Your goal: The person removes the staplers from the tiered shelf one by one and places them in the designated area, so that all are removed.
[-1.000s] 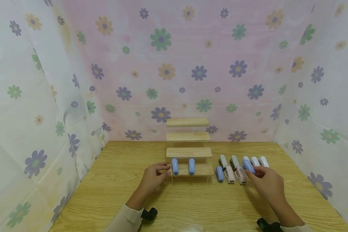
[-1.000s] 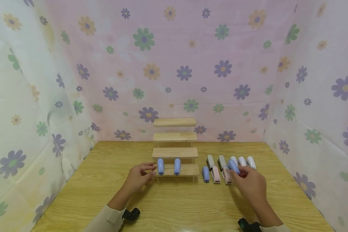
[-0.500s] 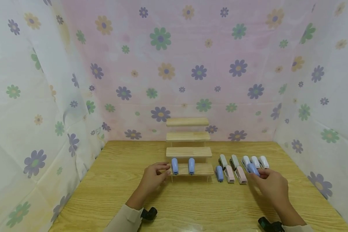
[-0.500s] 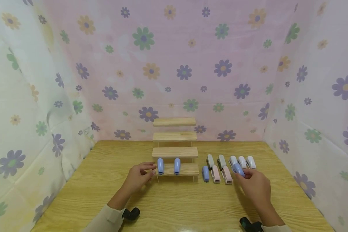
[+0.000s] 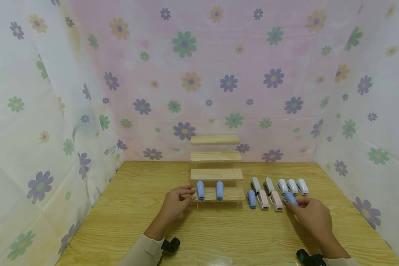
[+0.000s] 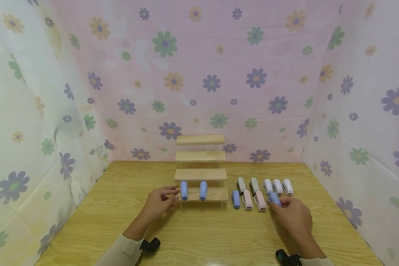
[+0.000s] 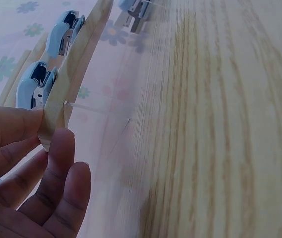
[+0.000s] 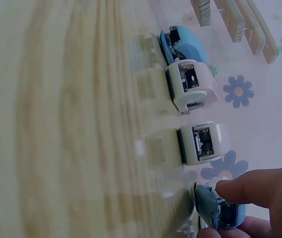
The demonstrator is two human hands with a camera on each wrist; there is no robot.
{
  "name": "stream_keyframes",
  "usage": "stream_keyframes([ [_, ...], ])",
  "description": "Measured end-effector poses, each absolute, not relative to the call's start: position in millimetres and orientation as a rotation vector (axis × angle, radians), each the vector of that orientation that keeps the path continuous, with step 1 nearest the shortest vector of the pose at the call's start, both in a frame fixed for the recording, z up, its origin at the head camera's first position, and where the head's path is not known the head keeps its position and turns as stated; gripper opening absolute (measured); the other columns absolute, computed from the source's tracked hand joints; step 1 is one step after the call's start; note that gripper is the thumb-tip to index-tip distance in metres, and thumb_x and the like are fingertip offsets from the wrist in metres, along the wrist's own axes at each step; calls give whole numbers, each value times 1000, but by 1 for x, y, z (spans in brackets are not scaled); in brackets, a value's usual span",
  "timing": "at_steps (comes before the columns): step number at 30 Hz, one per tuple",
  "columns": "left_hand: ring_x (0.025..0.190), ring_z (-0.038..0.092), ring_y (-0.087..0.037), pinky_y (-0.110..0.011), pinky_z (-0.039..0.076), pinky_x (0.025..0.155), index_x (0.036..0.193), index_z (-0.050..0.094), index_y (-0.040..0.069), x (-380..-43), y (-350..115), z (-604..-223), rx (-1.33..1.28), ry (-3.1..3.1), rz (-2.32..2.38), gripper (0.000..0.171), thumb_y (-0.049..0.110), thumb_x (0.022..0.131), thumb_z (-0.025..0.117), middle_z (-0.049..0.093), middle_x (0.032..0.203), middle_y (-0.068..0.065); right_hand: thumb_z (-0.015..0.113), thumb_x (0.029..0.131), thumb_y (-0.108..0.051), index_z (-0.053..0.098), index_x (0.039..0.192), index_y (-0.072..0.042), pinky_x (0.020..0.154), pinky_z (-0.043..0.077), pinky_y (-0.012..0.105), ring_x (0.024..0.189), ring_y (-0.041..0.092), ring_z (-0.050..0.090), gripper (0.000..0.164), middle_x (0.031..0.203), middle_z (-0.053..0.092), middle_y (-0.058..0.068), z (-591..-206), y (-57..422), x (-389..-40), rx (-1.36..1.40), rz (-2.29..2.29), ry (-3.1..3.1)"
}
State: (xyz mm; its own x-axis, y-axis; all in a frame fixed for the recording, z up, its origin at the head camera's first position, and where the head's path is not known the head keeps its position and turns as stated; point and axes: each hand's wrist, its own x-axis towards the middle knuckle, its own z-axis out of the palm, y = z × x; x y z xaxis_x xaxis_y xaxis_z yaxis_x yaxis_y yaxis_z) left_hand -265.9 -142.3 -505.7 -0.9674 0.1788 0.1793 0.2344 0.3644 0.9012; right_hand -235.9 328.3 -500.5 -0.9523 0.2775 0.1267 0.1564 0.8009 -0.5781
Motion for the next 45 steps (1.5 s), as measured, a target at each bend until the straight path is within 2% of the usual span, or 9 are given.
stream_keyframes([
  [5,84,74,-27,-29,63,63,122,77,6,-267,-142,-507,-387,-2552,-1703,26,18,99,72,60,146,-13,77,88,-56,81,105,-7,53,43,31,68,15,61,52,89,78,8,-503,332,-238,-350,861,-2787],
  [16,85,75,-27,-24,61,63,123,76,6,-266,-143,-506,-390,-2555,-1692,27,17,99,72,60,147,-13,79,86,-56,81,102,-8,54,42,31,68,17,60,50,87,78,6,-502,333,-239,-356,888,-2810],
  [25,84,75,-27,-25,62,63,123,76,6,-265,-141,-505,-395,-2557,-1684,26,17,99,72,60,146,-13,81,85,-55,82,100,-8,55,45,31,70,16,63,49,88,78,7,-505,336,-240,-333,861,-2825],
  [45,82,74,-29,-28,62,63,123,76,6,-265,-142,-504,-391,-2546,-1706,27,18,99,72,61,146,-13,82,82,-59,80,106,-3,54,46,31,70,16,63,61,90,78,9,-509,338,-244,-324,876,-2831],
])
